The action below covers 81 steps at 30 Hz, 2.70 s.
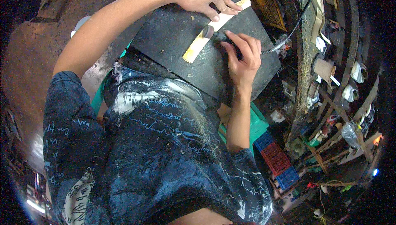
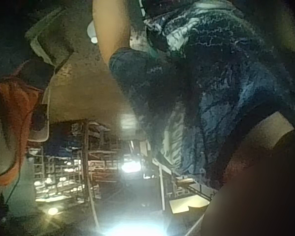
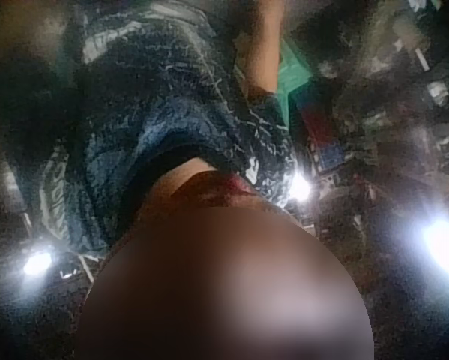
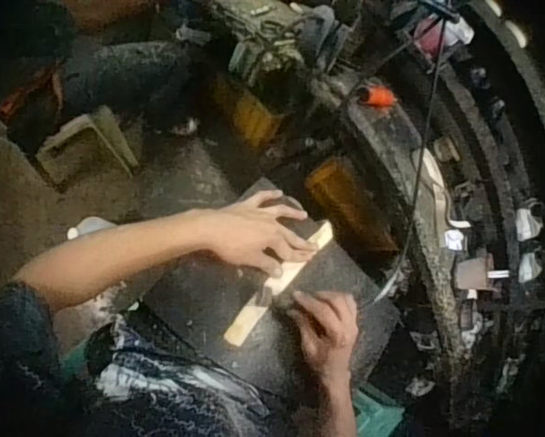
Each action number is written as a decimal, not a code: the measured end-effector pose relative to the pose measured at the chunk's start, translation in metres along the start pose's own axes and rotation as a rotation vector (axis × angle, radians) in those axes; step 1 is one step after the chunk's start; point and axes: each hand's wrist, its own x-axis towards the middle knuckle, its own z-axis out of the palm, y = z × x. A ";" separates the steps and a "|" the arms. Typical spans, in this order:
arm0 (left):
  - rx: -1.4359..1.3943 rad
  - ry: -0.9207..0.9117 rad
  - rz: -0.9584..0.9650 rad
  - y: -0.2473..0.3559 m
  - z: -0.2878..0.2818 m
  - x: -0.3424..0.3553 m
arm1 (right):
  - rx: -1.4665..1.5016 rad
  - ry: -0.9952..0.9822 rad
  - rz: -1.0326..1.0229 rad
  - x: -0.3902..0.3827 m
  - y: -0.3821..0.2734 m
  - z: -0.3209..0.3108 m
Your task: The person uses a handheld rotary grinding tool to smooth the edges of a curved white shoe part. They hold the part with one hand and guide the tool along its edge, then briefly inspect the tool head before continuing.
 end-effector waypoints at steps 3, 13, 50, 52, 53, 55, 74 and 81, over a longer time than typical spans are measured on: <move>0.006 0.025 0.017 -0.001 0.001 -0.001 | -0.020 0.005 0.015 0.000 0.001 -0.002; -0.052 -0.046 -0.017 0.002 -0.006 -0.002 | -0.026 -0.056 0.024 -0.003 -0.009 -0.004; -0.038 0.003 0.007 0.004 -0.007 -0.005 | -0.049 0.020 0.066 -0.002 0.004 -0.001; 0.004 0.016 0.007 0.003 -0.002 -0.001 | -0.065 0.033 0.067 0.000 0.004 0.000; -0.005 0.013 0.008 0.002 -0.001 -0.001 | -0.059 0.029 0.047 0.001 0.004 0.000; -0.024 0.007 0.012 -0.001 0.003 0.000 | -0.043 0.022 0.026 0.001 0.004 0.001; -0.038 -0.034 -0.018 0.006 -0.010 -0.001 | -0.018 -0.046 -0.019 -0.001 -0.001 -0.001; -0.048 -0.030 0.004 0.004 -0.010 -0.004 | -0.004 -0.111 -0.057 -0.002 -0.008 -0.009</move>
